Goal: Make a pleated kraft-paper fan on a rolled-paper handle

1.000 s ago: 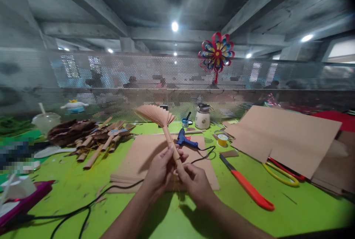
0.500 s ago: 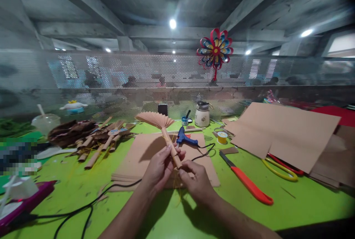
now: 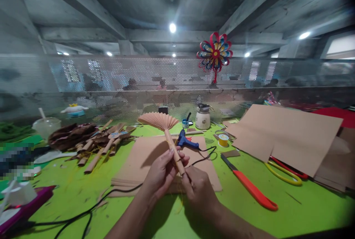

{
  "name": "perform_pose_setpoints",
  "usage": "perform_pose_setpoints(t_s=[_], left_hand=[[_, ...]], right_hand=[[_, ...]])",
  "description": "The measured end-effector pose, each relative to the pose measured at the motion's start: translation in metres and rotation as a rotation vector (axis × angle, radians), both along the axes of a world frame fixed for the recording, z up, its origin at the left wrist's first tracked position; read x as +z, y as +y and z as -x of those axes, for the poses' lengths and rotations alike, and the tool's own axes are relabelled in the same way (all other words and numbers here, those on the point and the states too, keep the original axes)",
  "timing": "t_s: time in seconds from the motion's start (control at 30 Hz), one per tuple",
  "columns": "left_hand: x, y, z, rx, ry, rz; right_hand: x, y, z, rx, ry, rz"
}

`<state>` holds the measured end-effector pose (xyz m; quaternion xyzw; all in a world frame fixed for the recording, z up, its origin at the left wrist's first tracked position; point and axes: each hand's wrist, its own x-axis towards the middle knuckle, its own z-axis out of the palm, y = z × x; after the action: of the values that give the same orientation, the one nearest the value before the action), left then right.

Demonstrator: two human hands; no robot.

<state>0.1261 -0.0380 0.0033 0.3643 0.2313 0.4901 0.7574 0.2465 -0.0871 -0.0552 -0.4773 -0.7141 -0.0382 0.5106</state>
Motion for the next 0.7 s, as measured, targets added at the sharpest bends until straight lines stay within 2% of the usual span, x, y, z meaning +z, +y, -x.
perform_pose_setpoints(t_s=[0.13, 0.3, 0.7], left_hand=[[0.001, -0.004, -0.002, 0.029, 0.043, -0.01], [0.003, -0.01, -0.005, 0.053, 0.026, -0.021], [0.003, -0.008, -0.004, 0.074, 0.006, -0.069]], right_hand=[[-0.004, 0.001, 0.0, -0.058, -0.055, -0.076], [-0.002, 0.0, 0.002, -0.058, -0.085, -0.123], [0.001, -0.006, 0.006, -0.027, -0.033, -0.081]])
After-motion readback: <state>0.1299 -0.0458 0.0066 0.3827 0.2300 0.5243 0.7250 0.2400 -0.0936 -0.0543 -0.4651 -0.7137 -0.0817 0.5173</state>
